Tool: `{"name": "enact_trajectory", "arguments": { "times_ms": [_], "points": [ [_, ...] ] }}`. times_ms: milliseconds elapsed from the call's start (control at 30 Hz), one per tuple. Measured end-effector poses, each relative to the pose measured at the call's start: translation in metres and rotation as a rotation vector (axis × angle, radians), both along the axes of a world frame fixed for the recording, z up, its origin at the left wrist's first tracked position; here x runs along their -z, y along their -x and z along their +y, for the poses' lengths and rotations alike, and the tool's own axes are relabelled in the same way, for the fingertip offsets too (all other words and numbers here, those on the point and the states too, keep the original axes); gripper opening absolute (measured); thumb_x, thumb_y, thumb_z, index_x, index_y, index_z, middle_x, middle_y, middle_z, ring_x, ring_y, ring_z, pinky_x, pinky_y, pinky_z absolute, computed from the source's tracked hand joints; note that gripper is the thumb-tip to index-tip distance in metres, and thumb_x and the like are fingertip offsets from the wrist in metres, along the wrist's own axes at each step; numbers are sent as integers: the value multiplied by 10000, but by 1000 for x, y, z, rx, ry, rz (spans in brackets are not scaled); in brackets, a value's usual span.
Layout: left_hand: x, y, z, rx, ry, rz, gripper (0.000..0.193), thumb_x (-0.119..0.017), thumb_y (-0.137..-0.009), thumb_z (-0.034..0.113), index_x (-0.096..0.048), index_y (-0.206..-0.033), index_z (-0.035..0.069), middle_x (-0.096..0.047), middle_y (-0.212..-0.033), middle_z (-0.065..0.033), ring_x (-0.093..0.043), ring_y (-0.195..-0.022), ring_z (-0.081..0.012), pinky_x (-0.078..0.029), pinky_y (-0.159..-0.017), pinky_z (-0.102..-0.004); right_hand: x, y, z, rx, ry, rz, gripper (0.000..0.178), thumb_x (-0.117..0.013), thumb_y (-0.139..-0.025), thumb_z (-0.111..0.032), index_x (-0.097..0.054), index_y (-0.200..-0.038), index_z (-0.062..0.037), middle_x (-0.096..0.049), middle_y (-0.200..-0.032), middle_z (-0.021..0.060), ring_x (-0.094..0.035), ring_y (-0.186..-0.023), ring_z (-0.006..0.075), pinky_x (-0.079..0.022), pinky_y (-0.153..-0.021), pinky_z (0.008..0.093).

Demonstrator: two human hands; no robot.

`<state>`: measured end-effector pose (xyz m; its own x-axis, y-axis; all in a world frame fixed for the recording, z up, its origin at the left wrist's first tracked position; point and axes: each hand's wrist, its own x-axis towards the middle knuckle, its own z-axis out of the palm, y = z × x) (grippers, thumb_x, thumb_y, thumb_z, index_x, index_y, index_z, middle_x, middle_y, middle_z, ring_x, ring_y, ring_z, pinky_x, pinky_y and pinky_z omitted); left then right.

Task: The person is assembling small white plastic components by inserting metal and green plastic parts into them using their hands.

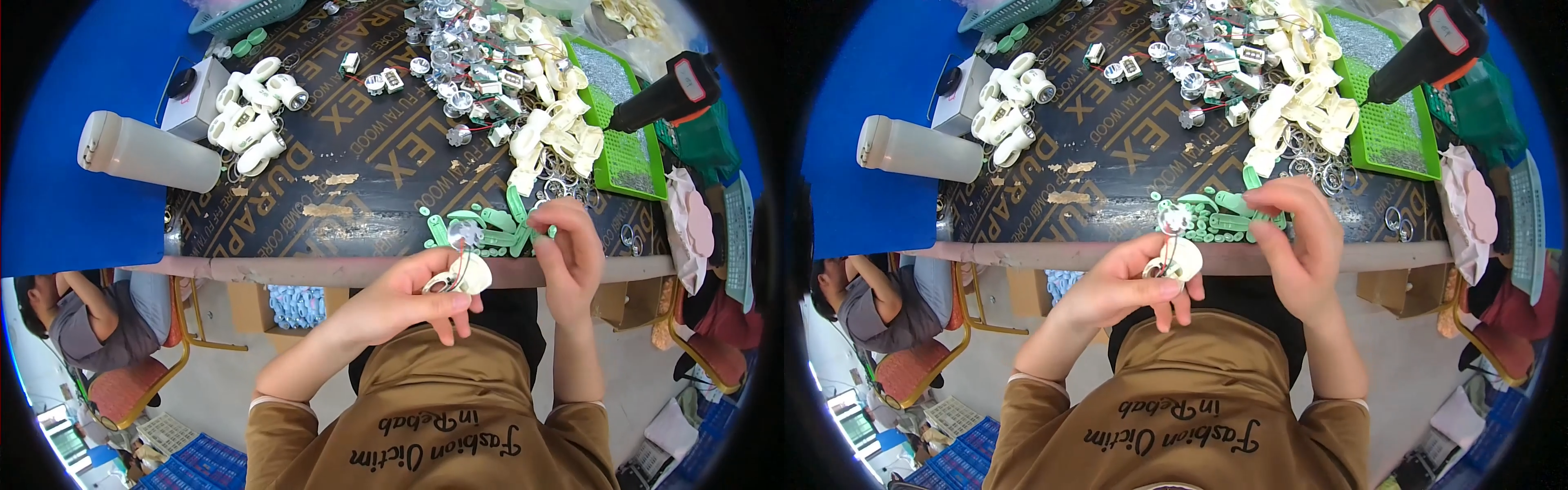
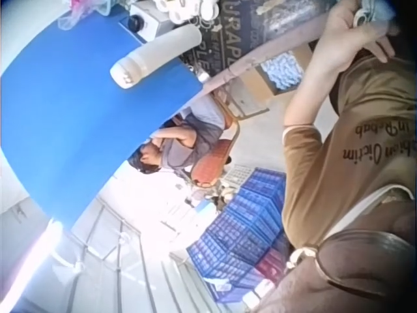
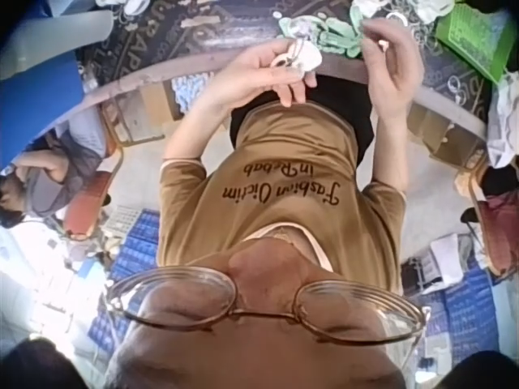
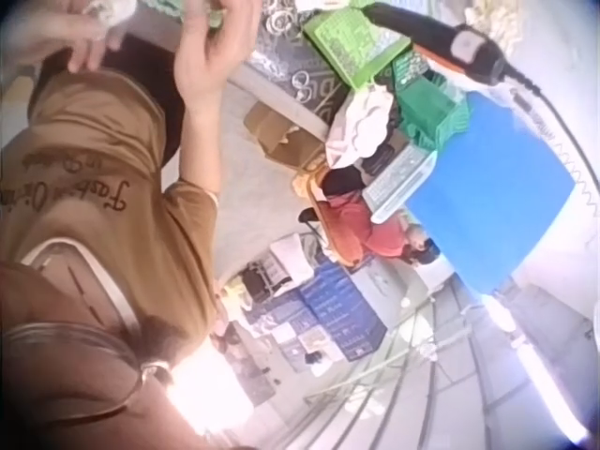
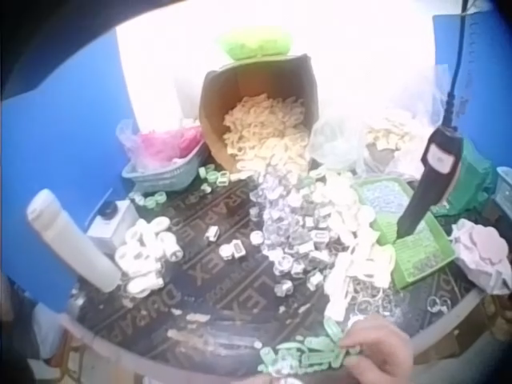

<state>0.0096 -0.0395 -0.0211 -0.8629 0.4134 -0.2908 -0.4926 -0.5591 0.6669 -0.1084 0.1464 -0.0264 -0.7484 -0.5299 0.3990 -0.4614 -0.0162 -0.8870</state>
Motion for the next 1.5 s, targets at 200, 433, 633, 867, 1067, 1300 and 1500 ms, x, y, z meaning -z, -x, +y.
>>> {"name": "enact_trajectory", "arguments": {
  "times_ms": [200,433,633,867,1067,1300,1500],
  "points": [
    [-17,0,3,-24,324,33,371,-528,-883,87,-427,-1233,16,-548,-1004,-66,-561,-804,-111,-487,-653,-243,-22,-2,-18,-159,-131,-450,175,-493,-918,-121,-609,-965,1,-571,-846,37,-509,-714,63,-421,-620,212],
    [-17,0,9,-139,467,196,335,-560,-870,104,-466,-1175,4,-546,-977,-24,-515,-908,-110,-403,-830,-255,-30,17,-31,-577,-65,-908,171,-540,-885,-172,-562,-898,-3,-488,-816,30,-456,-650,79,-375,-546,211],
    [-18,-4,5,-235,322,97,241,-488,-911,181,-496,-1091,21,-525,-786,-1,-469,-600,-29,-352,-481,-153,-25,16,-16,-569,71,-700,78,-621,-802,-33,-564,-844,-1,-517,-919,66,-497,-753,99,-408,-648,209],
    [-14,-1,12,-385,570,232,119,-488,-897,94,-551,-950,7,-541,-715,1,-477,-566,-30,-390,-489,-172,-45,7,-22,-333,-85,-198,88,-645,-736,19,-608,-811,-9,-604,-859,87,-576,-782,153,-457,-673,253],
    [-7,4,17,-514,786,279,94,-538,-832,39,-562,-908,-11,-589,-726,-28,-534,-665,-72,-424,-610,-238,-56,-9,-23,-177,-211,-46,93,-673,-693,5,-643,-777,-20,-629,-747,80,-605,-679,194,-474,-606,282],
    [-15,-3,21,-500,471,226,325,-523,-822,8,-388,-1117,1,-533,-990,-79,-511,-920,-117,-415,-802,-270,-50,-19,-26,-104,-245,102,107,-681,-683,10,-646,-777,-28,-622,-738,82,-601,-628,194,-465,-540,269],
    [-11,-8,23,-522,592,219,323,-523,-815,9,-396,-1111,-18,-529,-969,-104,-533,-886,-165,-427,-799,-299,-48,-20,-29,-85,-242,217,117,-687,-666,15,-641,-766,-27,-621,-736,86,-598,-608,201,-467,-523,277]
  ]
}}
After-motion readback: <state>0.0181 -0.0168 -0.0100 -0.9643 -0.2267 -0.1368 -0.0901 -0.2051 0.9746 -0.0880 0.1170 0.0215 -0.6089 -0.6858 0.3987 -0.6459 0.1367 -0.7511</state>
